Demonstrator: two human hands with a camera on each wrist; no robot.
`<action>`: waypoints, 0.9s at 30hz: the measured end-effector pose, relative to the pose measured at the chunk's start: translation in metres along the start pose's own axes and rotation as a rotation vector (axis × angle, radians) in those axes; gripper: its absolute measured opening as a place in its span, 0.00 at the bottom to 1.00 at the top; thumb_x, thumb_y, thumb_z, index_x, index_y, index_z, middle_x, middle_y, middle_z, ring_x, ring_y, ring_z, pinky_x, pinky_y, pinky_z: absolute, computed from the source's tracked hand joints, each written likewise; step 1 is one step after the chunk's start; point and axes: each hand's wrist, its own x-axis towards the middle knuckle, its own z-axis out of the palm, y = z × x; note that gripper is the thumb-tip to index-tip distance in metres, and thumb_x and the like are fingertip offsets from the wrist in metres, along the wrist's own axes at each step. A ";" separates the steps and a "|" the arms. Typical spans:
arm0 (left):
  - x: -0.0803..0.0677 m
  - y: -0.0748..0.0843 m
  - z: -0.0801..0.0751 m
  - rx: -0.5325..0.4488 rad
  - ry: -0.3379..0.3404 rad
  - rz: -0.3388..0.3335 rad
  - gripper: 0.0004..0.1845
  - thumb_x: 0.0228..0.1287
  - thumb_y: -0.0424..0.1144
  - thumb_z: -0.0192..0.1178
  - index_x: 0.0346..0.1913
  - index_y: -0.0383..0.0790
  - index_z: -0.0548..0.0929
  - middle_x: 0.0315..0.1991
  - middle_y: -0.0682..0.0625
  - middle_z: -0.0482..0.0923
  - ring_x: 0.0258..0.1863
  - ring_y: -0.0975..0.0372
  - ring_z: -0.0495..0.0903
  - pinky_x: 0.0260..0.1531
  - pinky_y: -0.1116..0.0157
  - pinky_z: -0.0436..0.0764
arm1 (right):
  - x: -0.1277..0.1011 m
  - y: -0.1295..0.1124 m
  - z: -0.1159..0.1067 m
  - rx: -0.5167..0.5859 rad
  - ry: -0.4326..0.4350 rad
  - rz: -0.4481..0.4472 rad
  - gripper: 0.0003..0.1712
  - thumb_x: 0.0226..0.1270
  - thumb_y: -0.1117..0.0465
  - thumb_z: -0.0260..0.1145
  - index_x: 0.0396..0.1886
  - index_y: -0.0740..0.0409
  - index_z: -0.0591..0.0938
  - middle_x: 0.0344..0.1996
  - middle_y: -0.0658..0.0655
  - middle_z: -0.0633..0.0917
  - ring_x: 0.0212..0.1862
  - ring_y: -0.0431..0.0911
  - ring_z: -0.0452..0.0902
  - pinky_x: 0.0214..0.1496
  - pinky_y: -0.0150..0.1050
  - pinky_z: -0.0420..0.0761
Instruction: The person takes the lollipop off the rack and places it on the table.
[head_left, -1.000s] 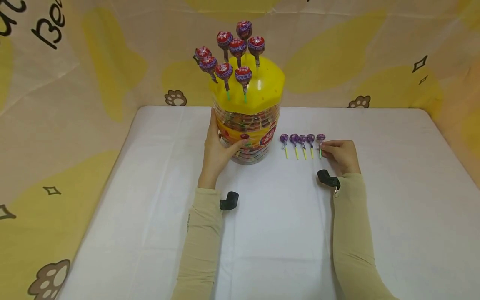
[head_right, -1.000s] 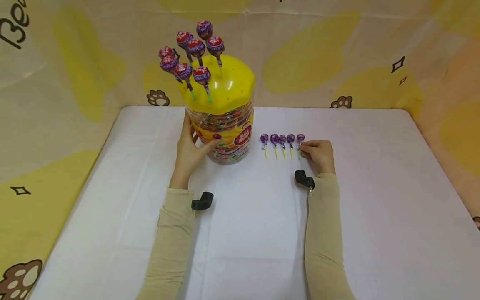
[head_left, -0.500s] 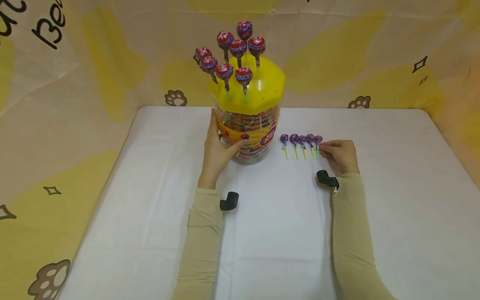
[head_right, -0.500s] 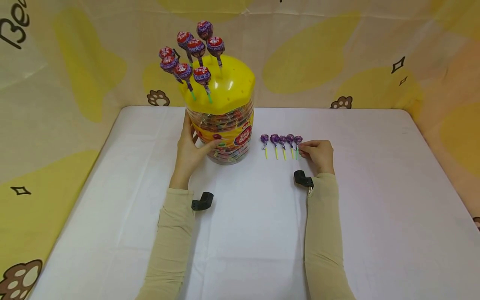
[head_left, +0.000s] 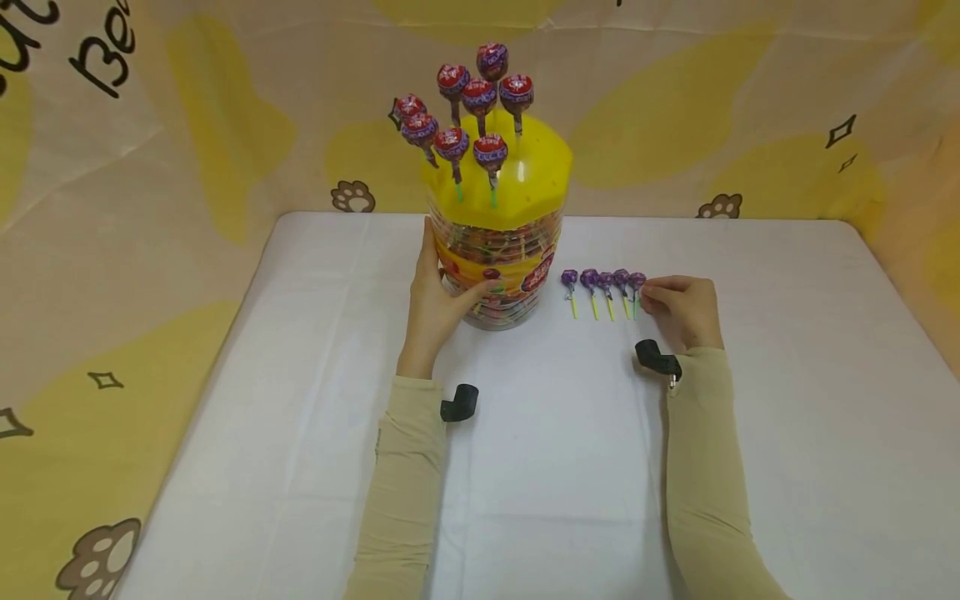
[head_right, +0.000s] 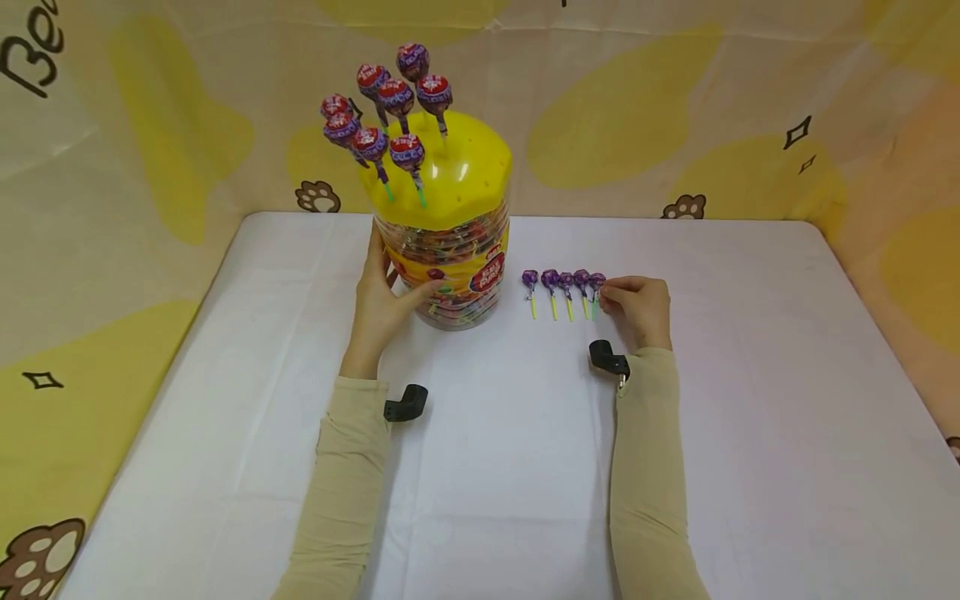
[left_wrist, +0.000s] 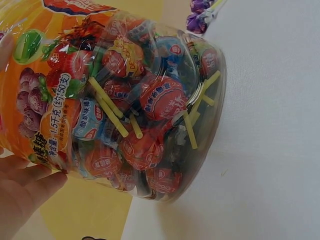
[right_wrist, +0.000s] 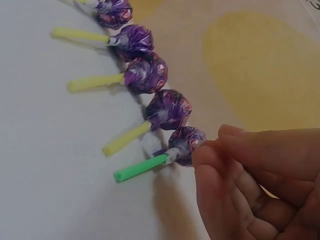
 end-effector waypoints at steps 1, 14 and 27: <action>0.000 0.000 0.000 0.000 0.000 0.002 0.58 0.53 0.46 0.70 0.76 0.47 0.38 0.74 0.46 0.45 0.72 0.55 0.50 0.66 0.54 0.61 | -0.001 -0.002 0.000 0.025 0.006 -0.006 0.14 0.60 0.70 0.66 0.44 0.76 0.81 0.22 0.42 0.83 0.27 0.34 0.81 0.33 0.24 0.80; -0.001 -0.001 0.000 0.007 0.003 -0.001 0.58 0.54 0.46 0.70 0.76 0.47 0.38 0.75 0.47 0.44 0.72 0.56 0.49 0.67 0.56 0.60 | -0.014 -0.032 0.008 0.291 0.055 -0.107 0.11 0.59 0.71 0.67 0.42 0.73 0.83 0.28 0.51 0.86 0.33 0.43 0.83 0.40 0.28 0.82; -0.001 -0.001 0.000 -0.018 0.003 0.009 0.58 0.53 0.47 0.70 0.76 0.48 0.37 0.75 0.48 0.43 0.72 0.57 0.48 0.67 0.56 0.59 | -0.034 -0.064 0.016 0.416 0.063 -0.269 0.09 0.57 0.71 0.69 0.38 0.69 0.85 0.30 0.55 0.86 0.33 0.44 0.83 0.41 0.31 0.82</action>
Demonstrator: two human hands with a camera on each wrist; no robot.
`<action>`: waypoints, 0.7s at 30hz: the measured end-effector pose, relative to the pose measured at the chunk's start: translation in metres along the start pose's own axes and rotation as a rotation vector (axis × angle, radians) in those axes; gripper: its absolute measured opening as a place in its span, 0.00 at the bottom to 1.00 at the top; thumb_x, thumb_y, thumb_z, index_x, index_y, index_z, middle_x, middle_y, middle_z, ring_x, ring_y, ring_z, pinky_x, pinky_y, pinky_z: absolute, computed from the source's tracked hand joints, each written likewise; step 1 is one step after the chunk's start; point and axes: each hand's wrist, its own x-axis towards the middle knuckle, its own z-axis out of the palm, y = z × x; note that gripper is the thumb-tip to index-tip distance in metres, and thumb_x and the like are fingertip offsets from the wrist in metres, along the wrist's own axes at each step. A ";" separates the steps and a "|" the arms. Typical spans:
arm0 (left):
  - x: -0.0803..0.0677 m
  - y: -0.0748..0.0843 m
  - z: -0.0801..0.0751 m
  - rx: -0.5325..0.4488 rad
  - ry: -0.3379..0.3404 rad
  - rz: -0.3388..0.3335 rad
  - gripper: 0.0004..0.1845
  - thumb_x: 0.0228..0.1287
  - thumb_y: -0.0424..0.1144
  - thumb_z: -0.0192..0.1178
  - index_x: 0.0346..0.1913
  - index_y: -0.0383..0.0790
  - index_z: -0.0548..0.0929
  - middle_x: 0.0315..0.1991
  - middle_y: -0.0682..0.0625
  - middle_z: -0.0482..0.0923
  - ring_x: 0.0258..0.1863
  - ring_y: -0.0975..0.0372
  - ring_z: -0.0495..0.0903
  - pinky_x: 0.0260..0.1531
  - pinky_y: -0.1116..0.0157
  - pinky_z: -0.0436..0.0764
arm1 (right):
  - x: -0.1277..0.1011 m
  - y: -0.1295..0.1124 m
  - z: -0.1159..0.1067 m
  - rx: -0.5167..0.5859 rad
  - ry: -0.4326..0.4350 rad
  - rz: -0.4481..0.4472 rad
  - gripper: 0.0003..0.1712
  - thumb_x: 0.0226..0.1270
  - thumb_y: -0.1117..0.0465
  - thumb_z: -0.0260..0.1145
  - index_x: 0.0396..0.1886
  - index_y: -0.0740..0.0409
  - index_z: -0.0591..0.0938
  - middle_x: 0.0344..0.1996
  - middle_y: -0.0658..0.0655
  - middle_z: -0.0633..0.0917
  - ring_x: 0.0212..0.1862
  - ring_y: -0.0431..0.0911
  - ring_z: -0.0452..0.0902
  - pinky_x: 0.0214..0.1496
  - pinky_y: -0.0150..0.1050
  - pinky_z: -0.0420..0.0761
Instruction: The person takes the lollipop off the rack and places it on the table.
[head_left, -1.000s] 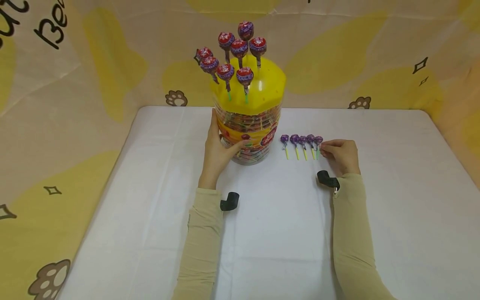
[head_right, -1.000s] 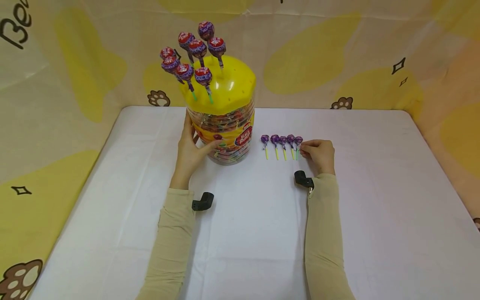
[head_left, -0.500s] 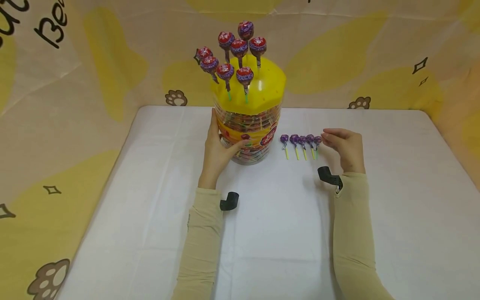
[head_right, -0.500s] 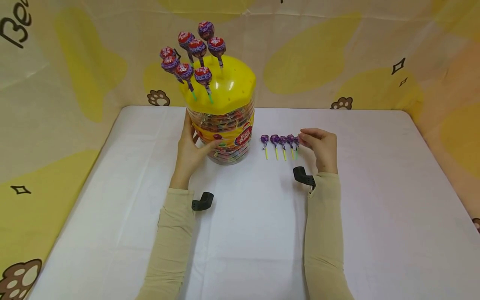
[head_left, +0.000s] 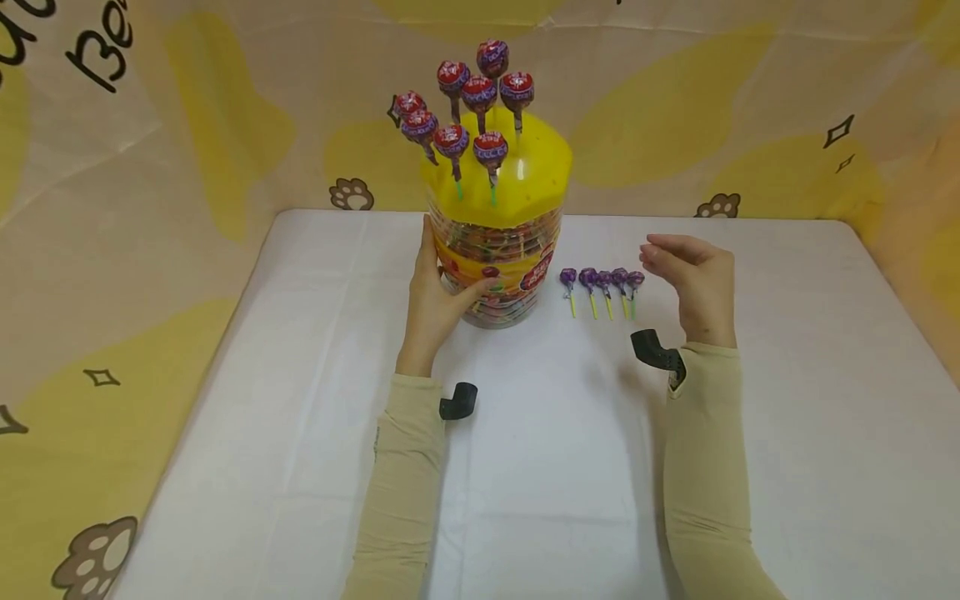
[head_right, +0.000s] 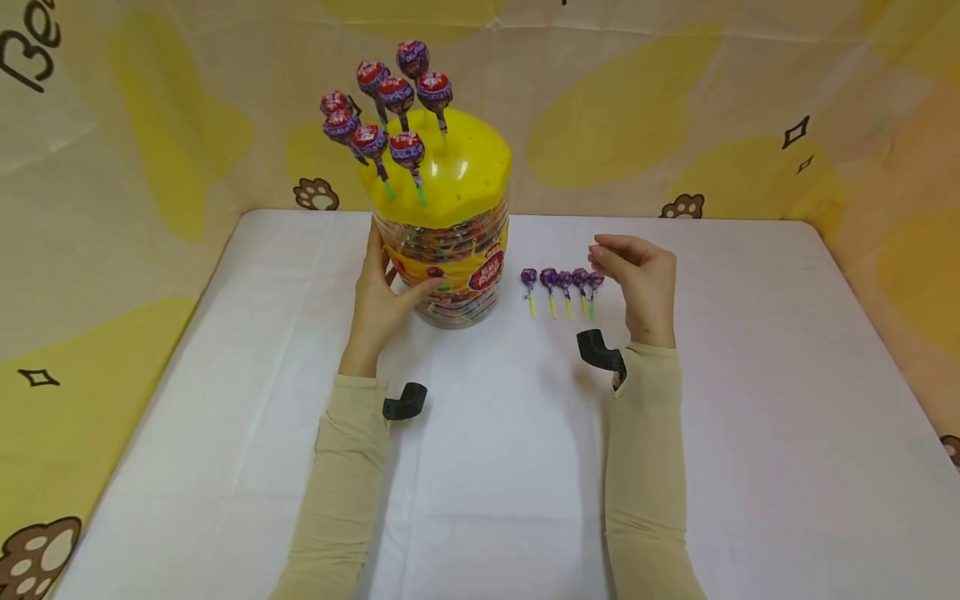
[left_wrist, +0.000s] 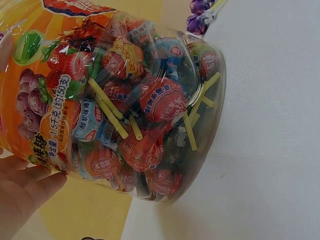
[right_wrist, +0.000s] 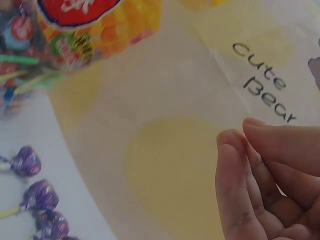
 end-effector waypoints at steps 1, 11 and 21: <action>0.000 0.000 0.000 -0.001 0.000 0.000 0.58 0.53 0.47 0.70 0.76 0.48 0.37 0.75 0.48 0.43 0.72 0.58 0.48 0.67 0.56 0.59 | -0.001 -0.003 0.002 0.009 0.002 -0.012 0.10 0.56 0.70 0.69 0.39 0.70 0.85 0.31 0.56 0.86 0.34 0.45 0.84 0.41 0.31 0.82; 0.000 -0.001 -0.001 0.002 0.004 -0.015 0.58 0.53 0.47 0.70 0.76 0.48 0.38 0.75 0.48 0.44 0.72 0.57 0.49 0.67 0.56 0.60 | -0.016 -0.031 0.031 0.148 -0.045 -0.153 0.09 0.54 0.75 0.69 0.37 0.73 0.85 0.30 0.60 0.86 0.31 0.47 0.84 0.40 0.34 0.83; 0.000 0.000 -0.001 0.007 -0.005 -0.007 0.58 0.53 0.48 0.70 0.76 0.48 0.37 0.75 0.49 0.44 0.72 0.57 0.50 0.67 0.57 0.60 | -0.023 -0.051 0.069 0.173 -0.110 -0.217 0.12 0.54 0.72 0.71 0.39 0.72 0.85 0.31 0.61 0.86 0.33 0.50 0.83 0.42 0.36 0.83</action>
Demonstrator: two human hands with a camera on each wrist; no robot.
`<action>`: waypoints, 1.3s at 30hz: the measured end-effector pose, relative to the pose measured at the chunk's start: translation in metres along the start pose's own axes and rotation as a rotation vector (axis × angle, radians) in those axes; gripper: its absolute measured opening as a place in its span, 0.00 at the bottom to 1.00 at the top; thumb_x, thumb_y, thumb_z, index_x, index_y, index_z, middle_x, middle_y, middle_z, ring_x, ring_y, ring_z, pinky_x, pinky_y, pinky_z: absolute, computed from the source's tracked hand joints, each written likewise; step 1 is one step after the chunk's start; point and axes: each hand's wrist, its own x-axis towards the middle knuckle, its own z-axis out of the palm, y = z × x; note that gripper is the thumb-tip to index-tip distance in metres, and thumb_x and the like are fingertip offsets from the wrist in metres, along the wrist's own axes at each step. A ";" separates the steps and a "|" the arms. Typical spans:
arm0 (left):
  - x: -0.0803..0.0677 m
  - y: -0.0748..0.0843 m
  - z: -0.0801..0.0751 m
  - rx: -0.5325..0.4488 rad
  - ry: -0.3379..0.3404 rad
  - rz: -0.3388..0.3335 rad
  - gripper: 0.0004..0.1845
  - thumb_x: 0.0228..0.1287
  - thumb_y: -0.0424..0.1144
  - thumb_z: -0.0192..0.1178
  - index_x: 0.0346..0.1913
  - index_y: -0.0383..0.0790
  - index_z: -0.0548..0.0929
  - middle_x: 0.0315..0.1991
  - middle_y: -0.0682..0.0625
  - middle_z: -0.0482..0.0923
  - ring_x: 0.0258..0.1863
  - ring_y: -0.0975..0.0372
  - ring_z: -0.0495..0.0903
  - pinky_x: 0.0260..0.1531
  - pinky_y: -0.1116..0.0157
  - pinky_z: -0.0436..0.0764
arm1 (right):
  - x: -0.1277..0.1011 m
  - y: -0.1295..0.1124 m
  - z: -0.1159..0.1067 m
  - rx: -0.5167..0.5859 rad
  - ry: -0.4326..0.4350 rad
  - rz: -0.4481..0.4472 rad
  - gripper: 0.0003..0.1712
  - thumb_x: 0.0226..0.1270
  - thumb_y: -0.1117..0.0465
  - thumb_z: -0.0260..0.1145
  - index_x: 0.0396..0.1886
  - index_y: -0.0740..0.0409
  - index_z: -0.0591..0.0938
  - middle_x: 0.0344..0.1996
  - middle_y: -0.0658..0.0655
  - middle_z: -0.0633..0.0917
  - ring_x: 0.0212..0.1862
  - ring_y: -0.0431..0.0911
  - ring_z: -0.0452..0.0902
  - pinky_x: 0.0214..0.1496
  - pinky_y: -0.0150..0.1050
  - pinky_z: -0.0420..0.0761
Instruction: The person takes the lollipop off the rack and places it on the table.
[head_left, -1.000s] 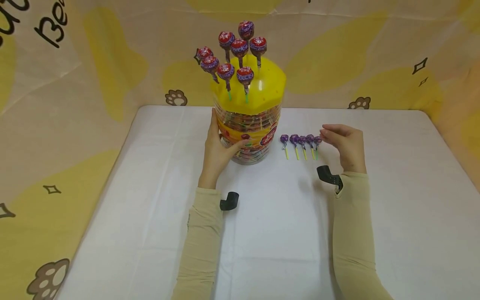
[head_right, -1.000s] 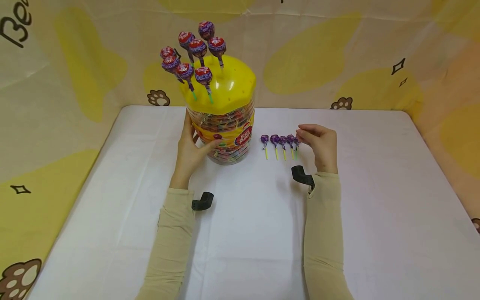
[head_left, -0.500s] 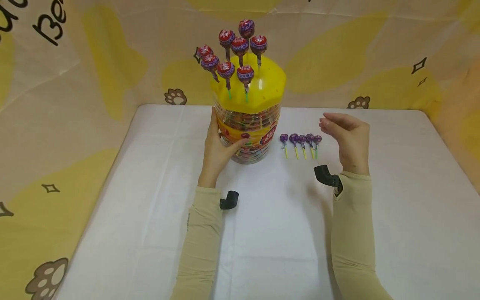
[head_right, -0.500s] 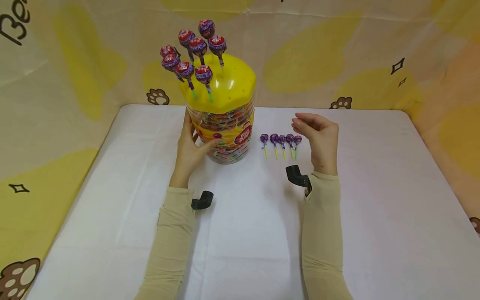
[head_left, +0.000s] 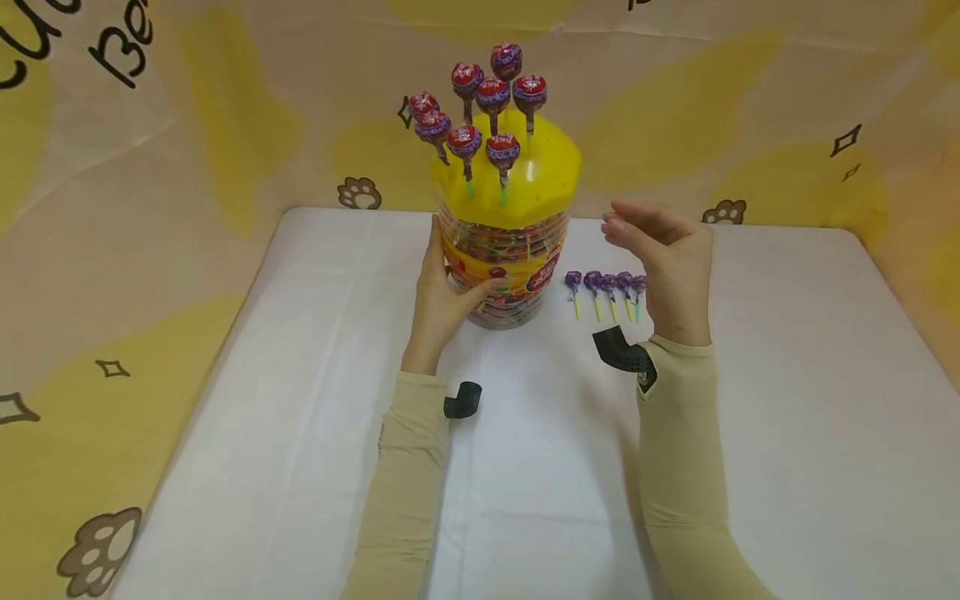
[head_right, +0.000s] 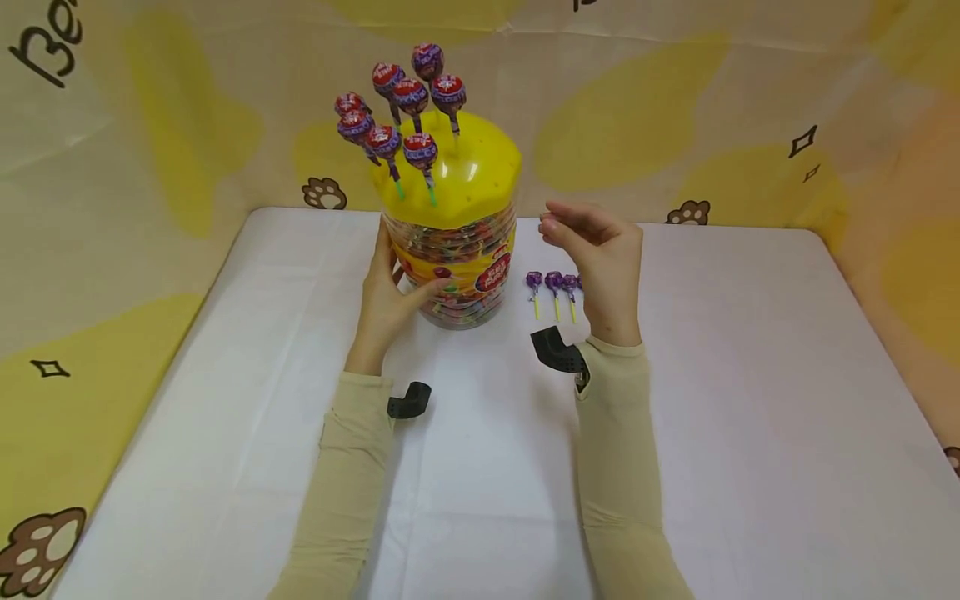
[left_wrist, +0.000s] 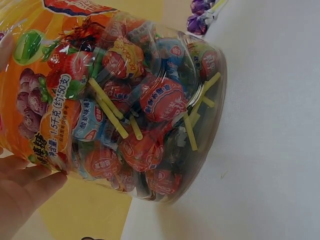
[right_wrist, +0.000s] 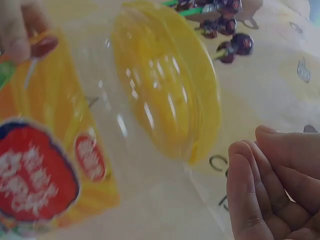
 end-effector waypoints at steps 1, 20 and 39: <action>0.000 0.000 0.000 0.001 0.001 0.002 0.58 0.53 0.48 0.70 0.76 0.48 0.37 0.75 0.49 0.44 0.72 0.57 0.50 0.67 0.57 0.60 | 0.001 -0.002 0.004 -0.005 -0.009 0.000 0.12 0.54 0.71 0.71 0.39 0.72 0.85 0.32 0.61 0.86 0.34 0.50 0.83 0.43 0.36 0.83; 0.000 -0.001 -0.001 -0.006 -0.004 -0.004 0.58 0.53 0.49 0.70 0.76 0.49 0.38 0.75 0.50 0.45 0.71 0.57 0.51 0.66 0.56 0.61 | 0.014 -0.023 0.074 -0.127 -0.076 -0.082 0.11 0.55 0.72 0.70 0.40 0.69 0.85 0.36 0.59 0.86 0.40 0.48 0.82 0.49 0.37 0.81; 0.000 0.000 -0.001 0.016 -0.001 -0.002 0.58 0.53 0.49 0.70 0.76 0.49 0.38 0.75 0.50 0.45 0.72 0.57 0.50 0.67 0.53 0.58 | 0.029 -0.017 0.098 -0.289 0.050 -0.214 0.12 0.55 0.69 0.71 0.40 0.69 0.85 0.38 0.60 0.86 0.40 0.46 0.82 0.48 0.35 0.81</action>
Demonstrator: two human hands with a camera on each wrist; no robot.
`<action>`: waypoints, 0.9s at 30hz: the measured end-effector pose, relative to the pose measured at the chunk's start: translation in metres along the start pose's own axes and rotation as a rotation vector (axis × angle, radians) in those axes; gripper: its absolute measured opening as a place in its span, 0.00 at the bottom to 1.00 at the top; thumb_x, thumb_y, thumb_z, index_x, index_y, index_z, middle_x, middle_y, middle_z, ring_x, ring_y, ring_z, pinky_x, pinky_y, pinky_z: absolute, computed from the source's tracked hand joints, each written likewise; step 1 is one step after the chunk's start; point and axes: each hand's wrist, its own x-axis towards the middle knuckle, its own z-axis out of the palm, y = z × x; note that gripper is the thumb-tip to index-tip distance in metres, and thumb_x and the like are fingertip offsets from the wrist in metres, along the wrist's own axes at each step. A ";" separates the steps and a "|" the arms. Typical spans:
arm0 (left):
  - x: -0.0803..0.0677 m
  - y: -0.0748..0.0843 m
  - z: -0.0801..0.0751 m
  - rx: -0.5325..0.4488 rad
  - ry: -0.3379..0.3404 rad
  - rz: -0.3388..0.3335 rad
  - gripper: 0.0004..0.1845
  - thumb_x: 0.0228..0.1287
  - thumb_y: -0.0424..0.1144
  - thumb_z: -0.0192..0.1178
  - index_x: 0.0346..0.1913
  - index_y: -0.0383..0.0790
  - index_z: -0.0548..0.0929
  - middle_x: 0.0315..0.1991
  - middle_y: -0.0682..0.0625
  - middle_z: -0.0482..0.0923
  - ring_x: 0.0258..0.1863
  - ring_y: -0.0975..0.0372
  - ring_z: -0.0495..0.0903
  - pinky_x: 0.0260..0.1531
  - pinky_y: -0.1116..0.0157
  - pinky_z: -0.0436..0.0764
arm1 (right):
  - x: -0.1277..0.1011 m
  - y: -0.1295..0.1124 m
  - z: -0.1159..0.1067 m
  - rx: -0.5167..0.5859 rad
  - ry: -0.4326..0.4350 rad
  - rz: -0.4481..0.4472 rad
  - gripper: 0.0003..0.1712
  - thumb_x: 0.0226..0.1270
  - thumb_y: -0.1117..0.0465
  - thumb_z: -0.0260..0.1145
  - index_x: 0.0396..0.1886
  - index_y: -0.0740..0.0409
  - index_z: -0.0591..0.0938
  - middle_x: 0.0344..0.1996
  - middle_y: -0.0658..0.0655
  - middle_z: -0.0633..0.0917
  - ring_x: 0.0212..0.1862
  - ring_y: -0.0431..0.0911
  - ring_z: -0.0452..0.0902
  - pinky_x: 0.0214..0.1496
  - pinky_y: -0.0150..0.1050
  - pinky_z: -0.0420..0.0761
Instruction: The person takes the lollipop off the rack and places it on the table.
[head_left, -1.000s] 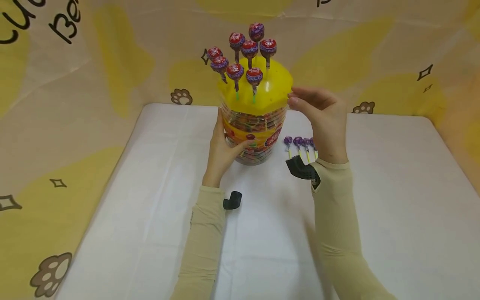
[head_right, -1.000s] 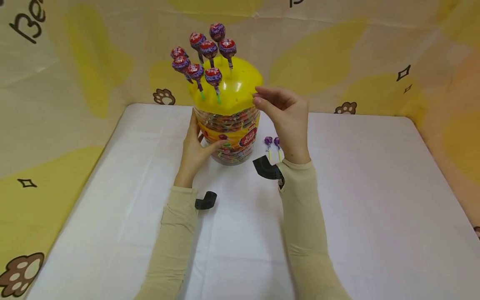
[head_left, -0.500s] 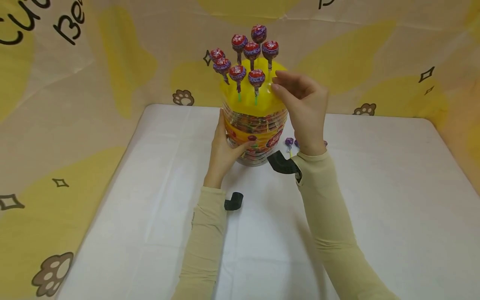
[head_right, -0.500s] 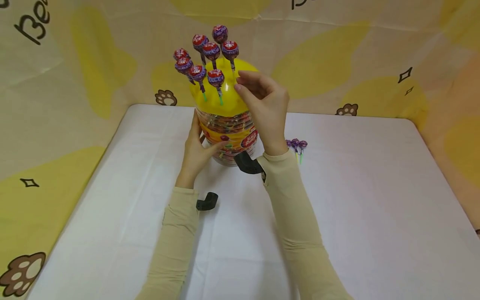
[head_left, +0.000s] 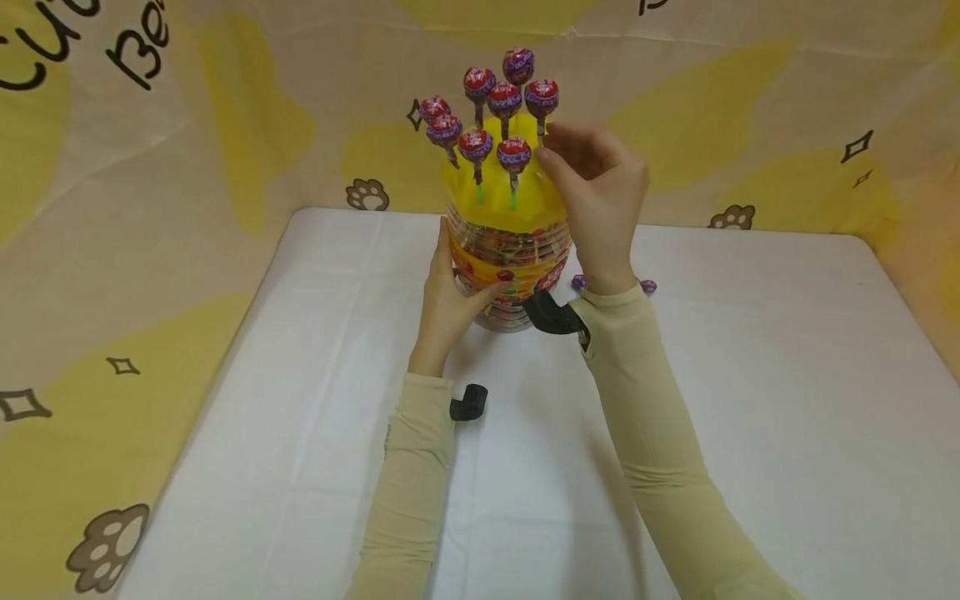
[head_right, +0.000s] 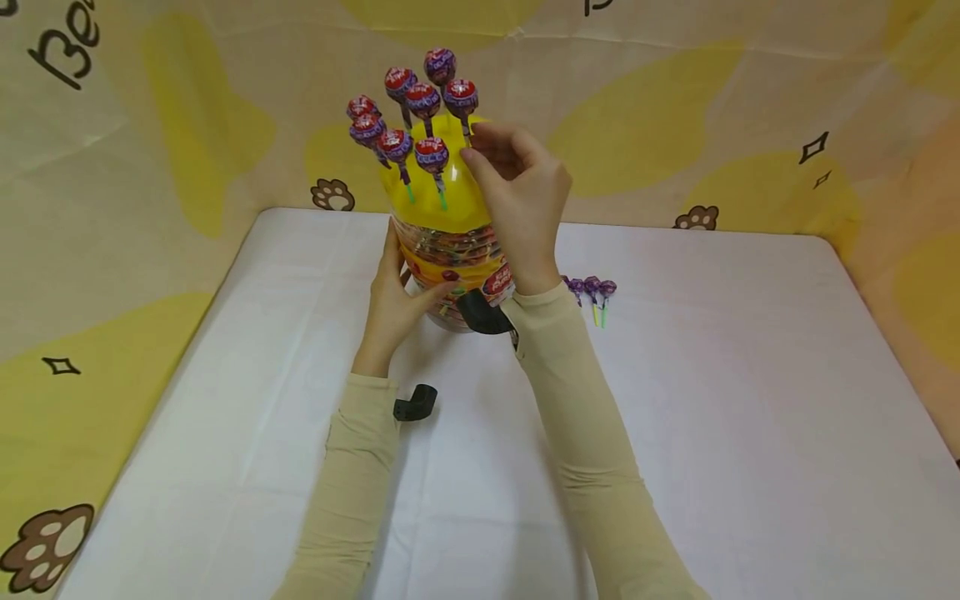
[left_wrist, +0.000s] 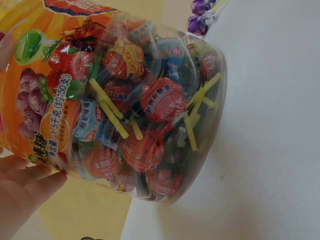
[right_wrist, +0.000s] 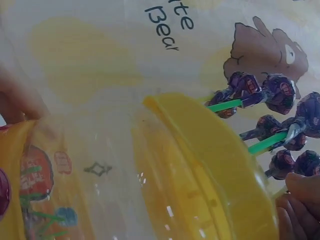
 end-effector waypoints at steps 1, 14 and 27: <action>0.000 0.000 0.000 0.001 -0.001 0.000 0.58 0.53 0.49 0.70 0.76 0.49 0.38 0.75 0.50 0.45 0.72 0.57 0.50 0.67 0.53 0.58 | 0.000 0.001 0.001 -0.014 0.001 -0.012 0.12 0.55 0.69 0.71 0.40 0.69 0.85 0.38 0.60 0.86 0.40 0.46 0.82 0.48 0.35 0.81; 0.000 0.000 0.000 -0.001 -0.001 -0.013 0.58 0.53 0.49 0.70 0.76 0.48 0.38 0.75 0.49 0.45 0.72 0.55 0.50 0.67 0.52 0.57 | 0.006 0.004 0.007 -0.067 0.019 -0.052 0.10 0.54 0.70 0.72 0.36 0.70 0.84 0.36 0.61 0.85 0.38 0.45 0.82 0.47 0.33 0.81; 0.000 0.000 -0.001 -0.005 -0.006 -0.012 0.58 0.53 0.49 0.69 0.76 0.50 0.38 0.75 0.50 0.44 0.72 0.57 0.49 0.67 0.54 0.59 | 0.010 0.001 0.005 0.009 0.009 -0.001 0.09 0.56 0.70 0.70 0.37 0.70 0.85 0.36 0.60 0.85 0.38 0.46 0.81 0.47 0.34 0.81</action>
